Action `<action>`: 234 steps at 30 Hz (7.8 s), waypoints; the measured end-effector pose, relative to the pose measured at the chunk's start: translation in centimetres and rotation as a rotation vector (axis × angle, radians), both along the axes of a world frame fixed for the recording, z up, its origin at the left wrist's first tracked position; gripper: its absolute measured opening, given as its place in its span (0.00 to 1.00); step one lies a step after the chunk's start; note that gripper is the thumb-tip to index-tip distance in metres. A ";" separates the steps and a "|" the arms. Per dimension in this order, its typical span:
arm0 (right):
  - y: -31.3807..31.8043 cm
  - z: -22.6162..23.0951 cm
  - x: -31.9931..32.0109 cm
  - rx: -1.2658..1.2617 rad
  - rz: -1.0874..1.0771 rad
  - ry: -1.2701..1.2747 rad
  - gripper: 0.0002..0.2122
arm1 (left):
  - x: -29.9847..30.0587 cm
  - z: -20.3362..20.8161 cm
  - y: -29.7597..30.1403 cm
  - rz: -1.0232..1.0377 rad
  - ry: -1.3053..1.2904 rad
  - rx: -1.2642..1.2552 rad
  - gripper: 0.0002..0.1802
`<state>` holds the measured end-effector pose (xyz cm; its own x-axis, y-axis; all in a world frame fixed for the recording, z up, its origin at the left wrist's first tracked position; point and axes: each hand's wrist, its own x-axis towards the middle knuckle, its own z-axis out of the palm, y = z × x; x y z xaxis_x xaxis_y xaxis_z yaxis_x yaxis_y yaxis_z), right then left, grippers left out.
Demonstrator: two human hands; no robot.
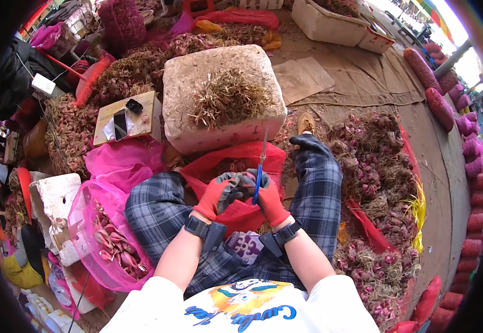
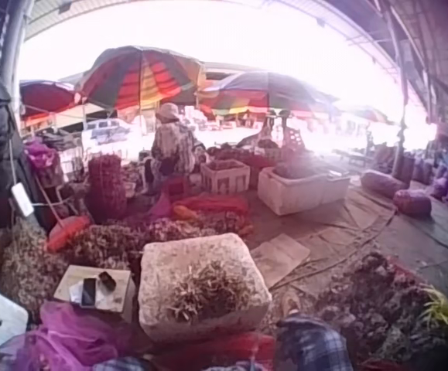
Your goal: Trim roots and stems off red onions using scissors and place them in a bag.
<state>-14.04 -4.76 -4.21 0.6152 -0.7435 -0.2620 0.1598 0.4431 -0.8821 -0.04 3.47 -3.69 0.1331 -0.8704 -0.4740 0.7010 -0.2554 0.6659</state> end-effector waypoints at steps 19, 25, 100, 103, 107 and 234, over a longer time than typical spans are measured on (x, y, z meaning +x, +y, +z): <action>-0.9 1.6 -0.7 0.012 0.188 0.186 0.14 | 0.4 -1.0 -0.2 0.038 -0.621 0.077 0.03; -1.6 1.4 -1.4 0.251 0.233 0.007 0.08 | 0.9 -1.6 -0.8 0.059 -0.611 0.085 0.06; -1.5 0.8 -0.4 0.475 0.066 -0.260 0.07 | -0.7 -1.4 -1.2 0.120 -0.148 0.009 0.05; -1.0 0.2 -0.4 0.148 0.012 -0.092 0.06 | -1.5 -2.0 -1.1 0.128 -0.214 -0.017 0.06; -1.2 -0.5 -0.6 0.069 -0.060 -0.052 0.06 | -1.2 -0.9 -1.0 0.162 -0.192 -0.038 0.07; -2.5 0.0 -1.5 0.128 -0.141 -0.103 0.13 | -3.6 2.8 -0.3 0.137 -1.609 0.058 0.14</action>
<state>-15.55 -7.24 -4.19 0.5357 -0.7889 -0.3011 0.3146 0.5174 -0.7958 -3.64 3.16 -0.90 0.5708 -0.7973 0.1962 -0.6594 -0.3028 0.6882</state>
